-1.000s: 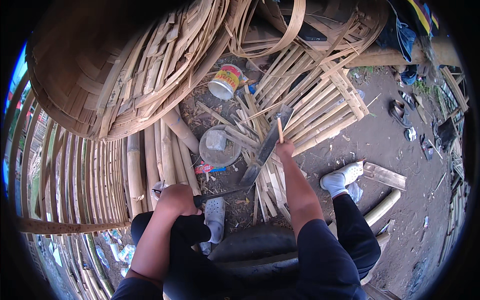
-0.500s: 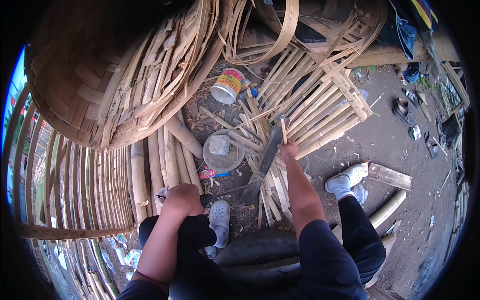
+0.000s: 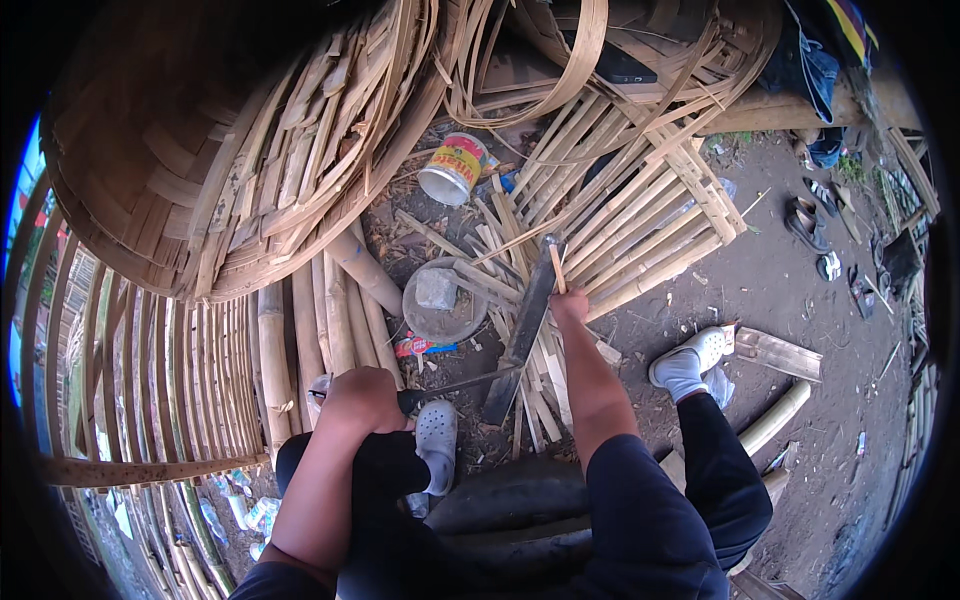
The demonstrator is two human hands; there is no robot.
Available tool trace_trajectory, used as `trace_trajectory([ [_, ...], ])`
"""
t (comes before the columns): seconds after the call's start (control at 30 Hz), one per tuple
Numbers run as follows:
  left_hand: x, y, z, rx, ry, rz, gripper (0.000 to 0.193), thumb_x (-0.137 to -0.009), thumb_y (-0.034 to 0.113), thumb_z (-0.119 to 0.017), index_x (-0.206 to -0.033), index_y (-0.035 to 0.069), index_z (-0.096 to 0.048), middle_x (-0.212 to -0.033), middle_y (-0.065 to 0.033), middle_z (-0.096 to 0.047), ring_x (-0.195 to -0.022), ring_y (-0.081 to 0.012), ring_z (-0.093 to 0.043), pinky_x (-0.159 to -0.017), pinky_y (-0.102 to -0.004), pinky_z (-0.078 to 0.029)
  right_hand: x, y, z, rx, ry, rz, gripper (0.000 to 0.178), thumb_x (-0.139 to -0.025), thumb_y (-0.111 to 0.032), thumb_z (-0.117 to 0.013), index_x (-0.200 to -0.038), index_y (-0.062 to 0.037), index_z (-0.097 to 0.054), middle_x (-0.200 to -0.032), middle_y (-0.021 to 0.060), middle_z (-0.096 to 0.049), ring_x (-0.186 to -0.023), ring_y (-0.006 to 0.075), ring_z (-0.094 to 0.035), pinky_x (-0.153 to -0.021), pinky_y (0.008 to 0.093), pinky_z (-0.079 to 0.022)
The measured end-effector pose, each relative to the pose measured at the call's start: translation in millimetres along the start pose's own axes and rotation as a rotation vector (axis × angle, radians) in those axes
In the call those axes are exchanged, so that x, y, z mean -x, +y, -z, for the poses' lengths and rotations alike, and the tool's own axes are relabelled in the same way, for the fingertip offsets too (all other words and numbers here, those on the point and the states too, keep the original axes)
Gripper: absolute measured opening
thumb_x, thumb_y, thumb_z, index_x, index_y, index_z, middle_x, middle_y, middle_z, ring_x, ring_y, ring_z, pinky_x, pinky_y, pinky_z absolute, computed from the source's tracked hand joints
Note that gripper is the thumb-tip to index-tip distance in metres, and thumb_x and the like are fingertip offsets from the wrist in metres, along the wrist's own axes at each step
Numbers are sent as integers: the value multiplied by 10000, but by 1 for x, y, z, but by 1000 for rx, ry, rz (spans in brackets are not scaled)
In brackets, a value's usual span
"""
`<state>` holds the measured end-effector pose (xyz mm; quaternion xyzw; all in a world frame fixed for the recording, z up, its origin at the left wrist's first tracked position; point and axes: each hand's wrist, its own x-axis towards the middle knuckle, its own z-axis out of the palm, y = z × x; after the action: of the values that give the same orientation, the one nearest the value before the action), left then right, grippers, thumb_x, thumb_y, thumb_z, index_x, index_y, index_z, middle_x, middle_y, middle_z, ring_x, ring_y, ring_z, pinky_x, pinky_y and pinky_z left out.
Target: The person is sitting on the ground and uses a hammer to drive a large blade into the end of a bamboo pole, splitting it into smaller strips.
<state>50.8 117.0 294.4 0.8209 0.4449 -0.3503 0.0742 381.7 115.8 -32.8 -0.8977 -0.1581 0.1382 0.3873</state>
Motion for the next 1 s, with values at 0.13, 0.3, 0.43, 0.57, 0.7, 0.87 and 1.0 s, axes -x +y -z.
trace_trajectory([
  [0.13,-3,-3,11,47,-8,-25,553,-639,459,-795,-901,-19,-699,-939,-195,-684,-916,-329,-666,-821,-393,-526,9,-7,5,-213,-5,61,138,-693,-181,-697,-806,-103,-697,-733,124,-678,-704,295,-668,-671,409,-518],
  [0.3,-3,-24,8,118,173,-10,495,-648,501,-777,-795,33,-710,-832,-190,-675,-846,-332,-663,-774,-406,-515,54,-38,23,-375,30,217,143,-622,-130,-767,-701,-89,-655,-645,86,-647,-601,228,-637,-594,374,-498],
  [0.43,9,-22,19,240,265,39,535,-688,479,-749,-891,-12,-683,-923,-185,-681,-936,-327,-652,-825,-394,-515,103,-44,40,-506,-15,387,188,-640,-137,-771,-650,-56,-601,-611,84,-632,-563,170,-616,-574,330,-484],
  [0.57,14,-37,10,472,352,45,517,-714,460,-739,-860,-33,-679,-892,-170,-688,-914,-307,-660,-816,-380,-517,171,-60,60,-500,-59,349,199,-661,-128,-763,-636,-36,-588,-603,85,-626,-557,143,-598,-564,301,-469],
  [0.7,24,-41,13,683,230,-28,522,-724,461,-738,-851,-40,-671,-803,-149,-691,-893,-288,-667,-803,-365,-517,208,-53,70,-445,-64,311,118,-685,-127,-750,-726,-43,-678,-606,82,-624,-557,142,-597,-579,296,-479],
  [0.87,13,-56,-30,572,526,7,421,-723,422,-748,-667,12,-669,-556,-59,-645,-666,-220,-682,-721,-343,-529,208,-27,64,-81,-94,297,219,-679,-234,-732,-797,-53,-701,-708,138,-672,-657,295,-663,-645,379,-521],
  [1.0,42,-57,-11,591,257,-7,444,-697,427,-772,-751,0,-663,-632,-84,-667,-707,-224,-682,-717,-339,-519,201,19,86,206,-222,79,316,-700,-320,-711,-863,-50,-720,-762,168,-686,-741,307,-681,-704,396,-519],
])
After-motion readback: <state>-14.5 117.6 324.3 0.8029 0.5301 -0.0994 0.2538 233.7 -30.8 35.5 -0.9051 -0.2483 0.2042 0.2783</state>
